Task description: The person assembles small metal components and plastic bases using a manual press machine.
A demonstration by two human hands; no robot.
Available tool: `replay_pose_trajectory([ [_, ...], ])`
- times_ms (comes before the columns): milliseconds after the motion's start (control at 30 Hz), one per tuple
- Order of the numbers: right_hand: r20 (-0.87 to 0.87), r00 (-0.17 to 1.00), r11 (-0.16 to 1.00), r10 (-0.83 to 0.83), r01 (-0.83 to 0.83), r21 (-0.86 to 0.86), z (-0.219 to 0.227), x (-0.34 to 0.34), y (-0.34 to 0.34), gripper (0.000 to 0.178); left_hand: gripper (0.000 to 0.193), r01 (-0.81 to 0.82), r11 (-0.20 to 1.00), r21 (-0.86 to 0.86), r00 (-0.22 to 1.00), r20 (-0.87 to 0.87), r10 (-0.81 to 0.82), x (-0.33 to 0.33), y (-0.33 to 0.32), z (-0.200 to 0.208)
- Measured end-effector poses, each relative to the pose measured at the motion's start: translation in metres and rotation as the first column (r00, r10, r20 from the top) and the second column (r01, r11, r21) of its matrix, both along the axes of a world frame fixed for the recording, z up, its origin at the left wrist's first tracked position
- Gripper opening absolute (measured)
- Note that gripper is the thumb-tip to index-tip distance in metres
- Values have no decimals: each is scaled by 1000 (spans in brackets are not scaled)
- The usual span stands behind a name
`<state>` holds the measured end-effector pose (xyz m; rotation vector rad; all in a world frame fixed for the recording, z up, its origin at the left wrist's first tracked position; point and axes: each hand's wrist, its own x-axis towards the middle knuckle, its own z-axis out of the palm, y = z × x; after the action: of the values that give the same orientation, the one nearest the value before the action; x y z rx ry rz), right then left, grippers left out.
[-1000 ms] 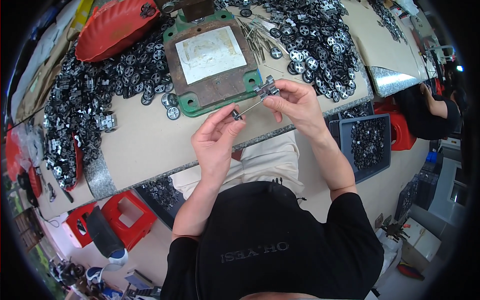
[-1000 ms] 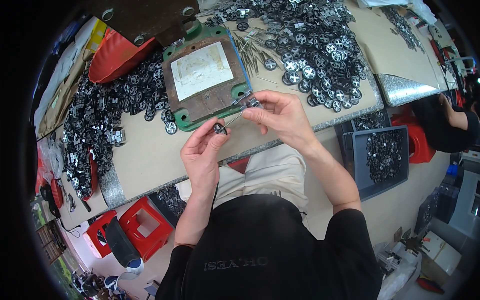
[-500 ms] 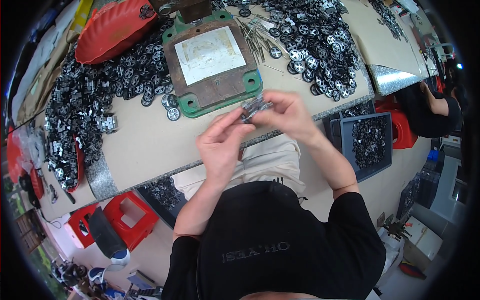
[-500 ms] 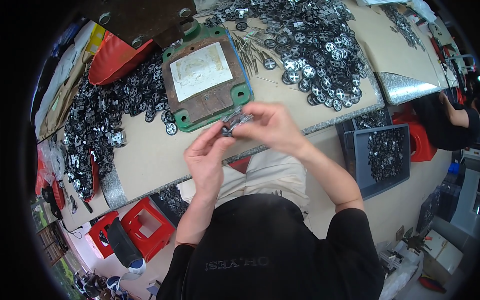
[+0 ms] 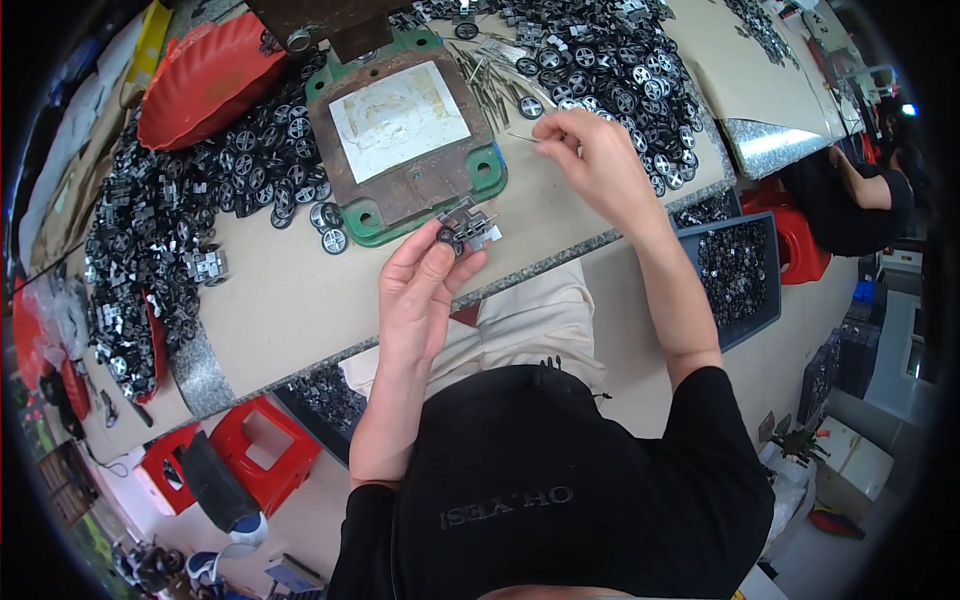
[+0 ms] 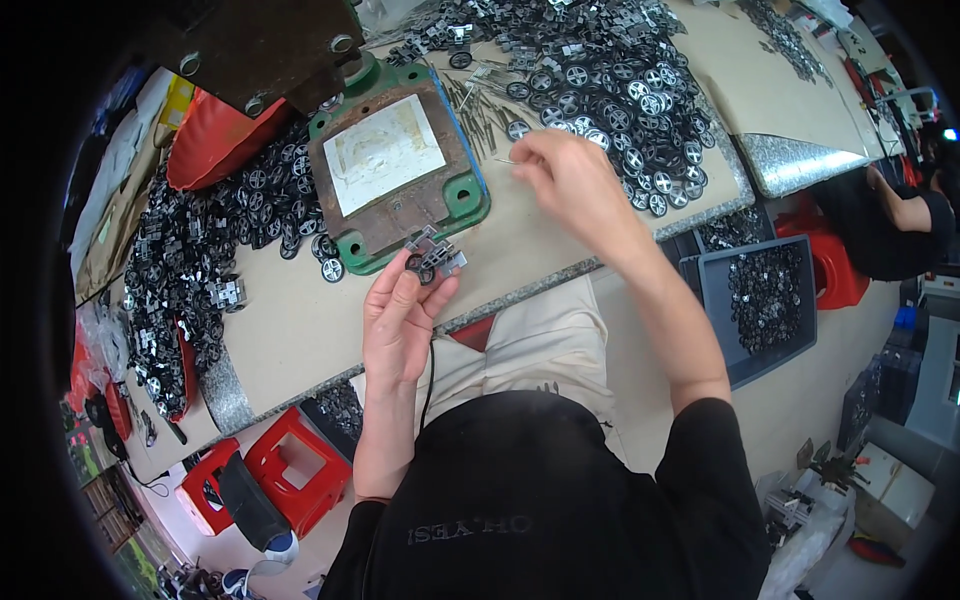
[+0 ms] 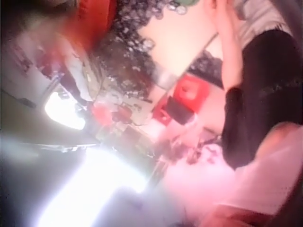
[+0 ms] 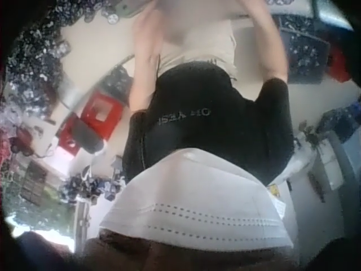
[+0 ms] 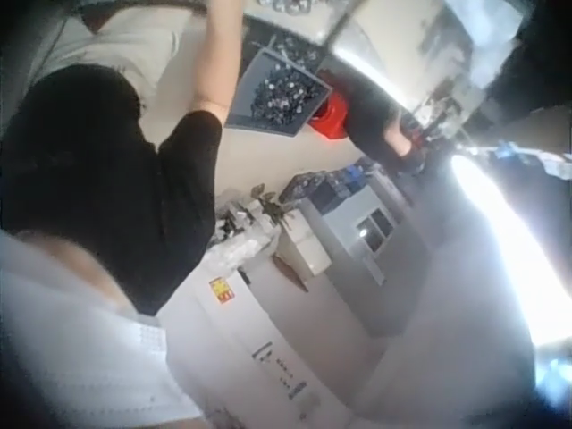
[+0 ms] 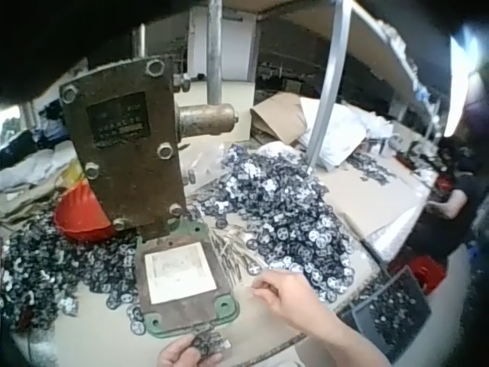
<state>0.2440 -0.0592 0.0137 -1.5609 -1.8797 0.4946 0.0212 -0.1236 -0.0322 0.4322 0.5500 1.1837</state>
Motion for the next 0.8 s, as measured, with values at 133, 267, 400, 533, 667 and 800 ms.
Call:
replay_pose_trajectory([
  [133,199,980,1000,23,-21,-13,-14,-1,28,11,28,47,998,-42,999,-6,-47,3,2,-1],
  [267,349,937,994,-33,68,-88,-9,-2,38,11,28,48,998,-47,999,9,-47,0,0,-4],
  [400,370,926,995,-69,91,-41,-4,8,49,20,28,68,997,-48,998,-2,-68,-1,1,-3],
  [533,476,879,994,31,22,-105,-3,6,53,26,27,69,996,-55,998,-7,-70,1,2,-3],
  [667,517,851,991,96,-33,-130,-2,9,54,26,27,56,996,-64,998,-10,-56,1,4,-3],
  [800,530,833,984,160,-175,-22,-9,14,58,28,27,51,996,-71,998,-20,-52,2,4,-1],
])
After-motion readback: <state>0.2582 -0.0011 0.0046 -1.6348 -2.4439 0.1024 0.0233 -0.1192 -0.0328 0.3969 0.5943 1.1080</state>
